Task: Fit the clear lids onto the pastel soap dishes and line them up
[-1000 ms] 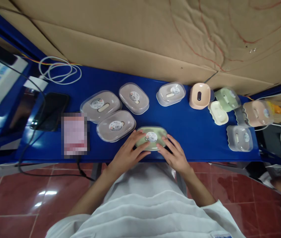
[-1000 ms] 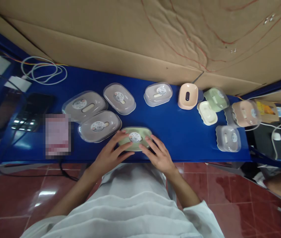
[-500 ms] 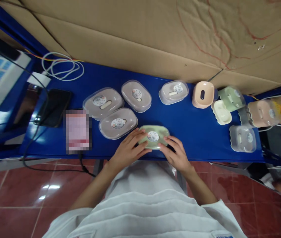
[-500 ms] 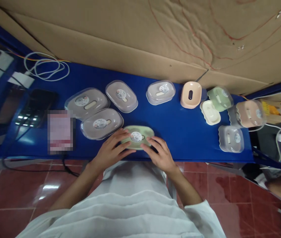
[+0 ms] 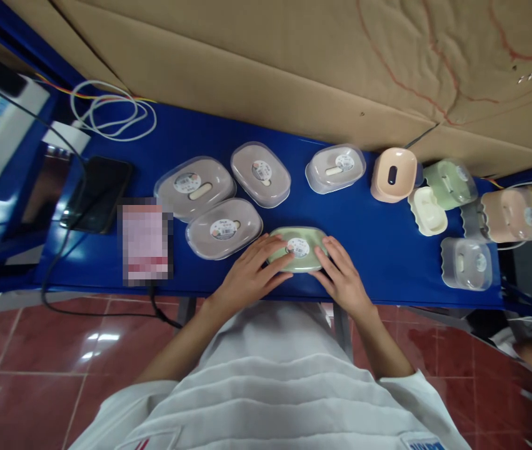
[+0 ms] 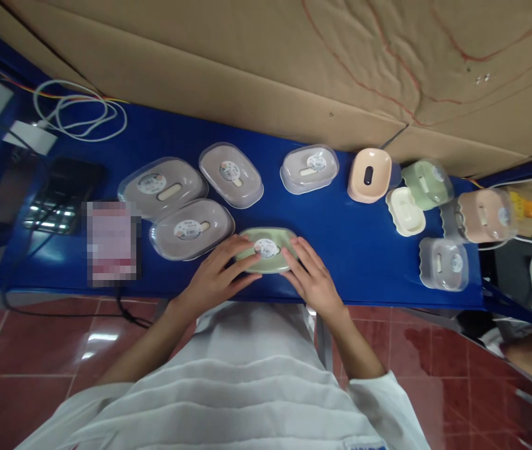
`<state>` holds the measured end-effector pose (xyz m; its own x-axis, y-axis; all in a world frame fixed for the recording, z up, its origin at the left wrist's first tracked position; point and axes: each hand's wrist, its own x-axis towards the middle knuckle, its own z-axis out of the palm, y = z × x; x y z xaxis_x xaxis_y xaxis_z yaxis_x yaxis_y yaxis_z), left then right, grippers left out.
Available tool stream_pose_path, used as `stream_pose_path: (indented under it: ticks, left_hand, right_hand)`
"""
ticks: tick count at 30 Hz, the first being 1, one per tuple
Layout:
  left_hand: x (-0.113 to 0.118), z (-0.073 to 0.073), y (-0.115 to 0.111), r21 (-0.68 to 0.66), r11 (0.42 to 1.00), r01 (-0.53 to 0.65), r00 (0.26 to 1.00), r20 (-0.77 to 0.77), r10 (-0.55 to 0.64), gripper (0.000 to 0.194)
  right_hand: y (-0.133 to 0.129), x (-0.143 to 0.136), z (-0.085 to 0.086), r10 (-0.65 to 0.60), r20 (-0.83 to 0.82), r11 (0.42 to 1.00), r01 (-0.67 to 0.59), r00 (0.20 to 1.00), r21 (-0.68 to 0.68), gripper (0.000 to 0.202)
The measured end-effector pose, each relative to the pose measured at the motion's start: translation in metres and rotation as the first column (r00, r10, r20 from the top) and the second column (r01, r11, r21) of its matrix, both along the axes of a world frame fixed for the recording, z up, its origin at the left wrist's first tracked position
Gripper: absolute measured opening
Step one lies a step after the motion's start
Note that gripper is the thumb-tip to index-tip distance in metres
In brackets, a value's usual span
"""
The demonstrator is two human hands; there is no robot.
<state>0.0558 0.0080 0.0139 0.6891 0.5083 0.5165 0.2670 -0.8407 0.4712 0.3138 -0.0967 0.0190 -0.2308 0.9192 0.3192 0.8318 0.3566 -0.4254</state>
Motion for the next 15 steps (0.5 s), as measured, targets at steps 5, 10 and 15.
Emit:
stream_pose_path:
  ticks: [5, 10, 15]
  left_hand:
    - [0.0070, 0.0009, 0.0021, -0.007, 1.000, -0.019, 1.000, -0.018, 0.019, 0.045]
    - [0.0077, 0.0007, 0.0034, -0.008, 1.000, -0.020, 1.000, -0.019, 0.020, 0.044]
    - [0.0064, -0.0012, 0.0043, -0.024, 1.000, 0.000, 1.000, 0.012, 0.000, 0.045]
  right_hand:
    - [0.0055, 0.0072, -0.0031, -0.009, 0.001, 0.998, 0.009, 1.000, 0.055, 0.086]
    - [0.0056, 0.0071, -0.0044, -0.018, 0.026, 0.997, 0.016, 1.000, 0.078, 0.086]
    - [0.0091, 0.0102, -0.0080, -0.015, 0.013, 0.997, 0.015, 1.000, 0.071, 0.093]
